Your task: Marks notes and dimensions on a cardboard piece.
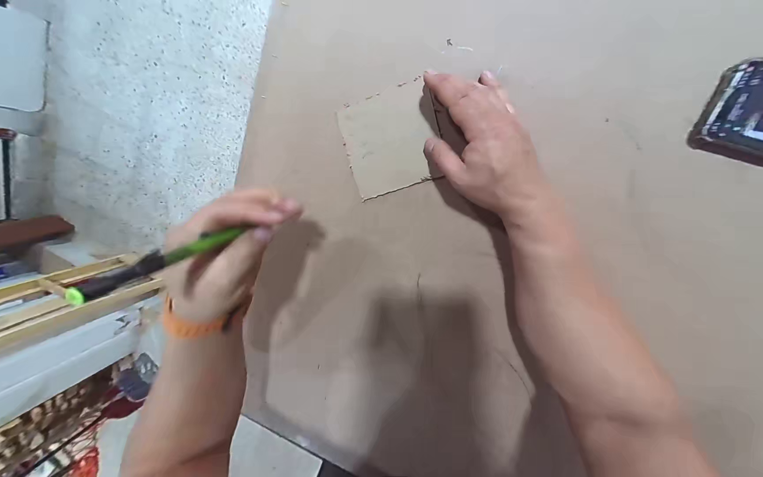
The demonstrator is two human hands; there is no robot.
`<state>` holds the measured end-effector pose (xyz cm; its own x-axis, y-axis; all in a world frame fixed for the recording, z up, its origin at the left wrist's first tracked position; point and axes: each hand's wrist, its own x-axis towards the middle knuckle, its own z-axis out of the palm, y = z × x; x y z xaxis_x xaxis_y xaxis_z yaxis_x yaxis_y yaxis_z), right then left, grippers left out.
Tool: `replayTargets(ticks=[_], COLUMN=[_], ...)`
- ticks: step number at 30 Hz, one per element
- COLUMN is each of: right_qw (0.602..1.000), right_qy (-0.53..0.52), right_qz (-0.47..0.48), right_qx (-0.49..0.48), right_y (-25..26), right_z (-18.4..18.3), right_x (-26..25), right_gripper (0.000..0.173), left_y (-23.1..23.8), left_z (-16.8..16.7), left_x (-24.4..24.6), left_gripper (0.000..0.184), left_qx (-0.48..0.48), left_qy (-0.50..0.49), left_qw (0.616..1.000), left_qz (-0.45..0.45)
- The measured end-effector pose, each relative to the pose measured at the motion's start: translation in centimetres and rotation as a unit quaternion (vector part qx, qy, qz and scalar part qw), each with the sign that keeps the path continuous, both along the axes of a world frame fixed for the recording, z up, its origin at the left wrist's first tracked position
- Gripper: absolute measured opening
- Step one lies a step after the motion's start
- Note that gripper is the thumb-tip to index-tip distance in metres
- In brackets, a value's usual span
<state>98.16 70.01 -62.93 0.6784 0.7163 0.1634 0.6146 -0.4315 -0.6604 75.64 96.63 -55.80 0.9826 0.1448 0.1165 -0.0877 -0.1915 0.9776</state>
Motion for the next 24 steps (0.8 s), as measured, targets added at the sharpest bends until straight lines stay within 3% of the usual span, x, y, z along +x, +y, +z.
replayTargets(ticks=[3, 6, 9, 12, 14, 18, 22, 24], right_qw=[0.995, 0.994, 0.989, 0.976, 0.964, 0.943, 0.923, 0.915], right_qy=[-0.017, -0.060, -0.080, -0.006, 0.042, 0.087, 0.113, 0.129], right_qz=[-0.088, -0.095, -0.014, -0.034, -0.082, -0.178, -0.239, -0.253], right_qx=[0.041, -0.013, -0.123, -0.215, -0.250, -0.267, -0.282, -0.285], right_y=[1.0, 1.0, 0.2, -0.7, -1.7, -4.4, -5.1, -4.0], right_z=[-0.6, 0.1, 1.2, 3.4, 5.0, 5.7, 6.2, 6.9], right_x=[0.5, -0.7, -3.3, -8.9, -14.5, -29.0, -43.2, -47.1], right_gripper=[0.050, 0.054, 0.061, 0.063, 0.061, 0.058, 0.058, 0.058], left_y=[-1.5, -3.7, -6.0, -7.5, -7.7, -5.4, -1.8, -0.1], left_z=[4.5, 10.0, 14.2, 16.6, 16.5, 13.6, 10.1, 8.8], left_x=[-11.4, -21.2, -29.3, -36.1, -40.3, -46.6, -47.3, -45.5], left_gripper=[0.035, 0.044, 0.036, 0.022, 0.027, 0.034, 0.031, 0.029], left_qx=[-0.028, -0.078, -0.127, -0.097, -0.084, -0.120, -0.048, -0.016], left_qy=[0.049, 0.126, 0.185, 0.308, 0.379, 0.411, 0.460, 0.484], left_qw=[0.991, 0.975, 0.958, 0.924, 0.901, 0.893, 0.885, 0.875], left_qz=[0.124, 0.167, 0.177, 0.203, 0.194, 0.140, 0.059, 0.016])
